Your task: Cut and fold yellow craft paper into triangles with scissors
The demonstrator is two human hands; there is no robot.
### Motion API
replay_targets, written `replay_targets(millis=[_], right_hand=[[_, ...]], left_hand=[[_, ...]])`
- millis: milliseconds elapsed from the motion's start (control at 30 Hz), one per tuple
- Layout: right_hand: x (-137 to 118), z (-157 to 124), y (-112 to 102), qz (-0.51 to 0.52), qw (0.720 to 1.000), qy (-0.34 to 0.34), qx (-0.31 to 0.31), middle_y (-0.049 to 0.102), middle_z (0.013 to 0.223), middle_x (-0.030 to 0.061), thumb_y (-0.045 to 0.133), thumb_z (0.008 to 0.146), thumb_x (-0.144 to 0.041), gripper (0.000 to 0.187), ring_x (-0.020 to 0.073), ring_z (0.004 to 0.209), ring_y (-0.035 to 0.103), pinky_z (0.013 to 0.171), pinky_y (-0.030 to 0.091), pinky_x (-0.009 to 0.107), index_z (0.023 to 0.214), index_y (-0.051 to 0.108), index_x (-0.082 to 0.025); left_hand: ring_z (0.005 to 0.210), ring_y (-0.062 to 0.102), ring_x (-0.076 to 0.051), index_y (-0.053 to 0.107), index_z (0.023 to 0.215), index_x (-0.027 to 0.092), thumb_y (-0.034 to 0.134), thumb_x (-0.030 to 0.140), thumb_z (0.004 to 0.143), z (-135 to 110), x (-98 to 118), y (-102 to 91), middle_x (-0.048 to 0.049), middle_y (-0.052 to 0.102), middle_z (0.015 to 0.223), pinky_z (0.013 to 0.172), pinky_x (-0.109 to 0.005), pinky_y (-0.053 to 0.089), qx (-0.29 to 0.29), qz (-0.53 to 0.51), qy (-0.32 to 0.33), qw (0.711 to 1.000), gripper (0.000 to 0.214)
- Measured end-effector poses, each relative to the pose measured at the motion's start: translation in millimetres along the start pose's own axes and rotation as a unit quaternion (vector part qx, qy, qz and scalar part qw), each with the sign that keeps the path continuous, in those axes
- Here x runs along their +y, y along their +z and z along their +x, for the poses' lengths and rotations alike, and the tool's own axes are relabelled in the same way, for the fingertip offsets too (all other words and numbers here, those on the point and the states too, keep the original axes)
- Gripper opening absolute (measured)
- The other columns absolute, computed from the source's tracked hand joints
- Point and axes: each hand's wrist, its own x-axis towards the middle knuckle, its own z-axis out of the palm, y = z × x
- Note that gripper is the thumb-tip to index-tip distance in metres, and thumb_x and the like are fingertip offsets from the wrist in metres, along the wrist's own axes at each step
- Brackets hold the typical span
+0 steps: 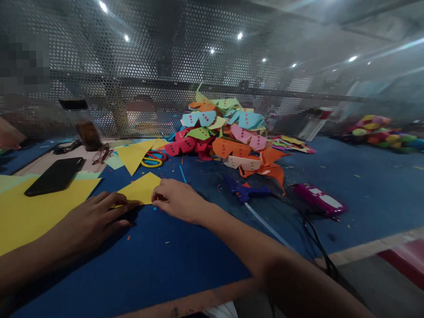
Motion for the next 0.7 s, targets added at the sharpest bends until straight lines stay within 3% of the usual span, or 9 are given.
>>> replay_targets(millis=[233,700], right_hand=[[2,0,2,0.000,1.000,0.000,0.013,0.067,0.100,0.0060,0.062,0.095,-0.018,0.010,0.0178,0.099,0.061,0.083,0.044,0.029,0.097,0.071,-0.017],[1,-1,1,-0.002,1.000,-0.003,0.016,0.066,0.098,0.0060,0.060,0.095,-0.017,0.010,0.0171,0.094,0.060,0.080,0.043,0.029,0.094,0.070,-0.017]], left_hand=[[0.100,0.062,-0.026,0.065,0.124,0.021,0.038,0.046,0.105,-4,-1,-4.3,-0.0098,0.067,0.114,0.087,-0.042,0.053,-0.009,0.003,0.012,1.000,0.042],[0.097,0.068,-0.027,0.070,0.112,0.021,0.034,0.051,0.105,-43,-11,-15.3,-0.0096,0.072,0.110,0.082,-0.044,0.055,0.031,0.086,-0.032,0.995,0.047]])
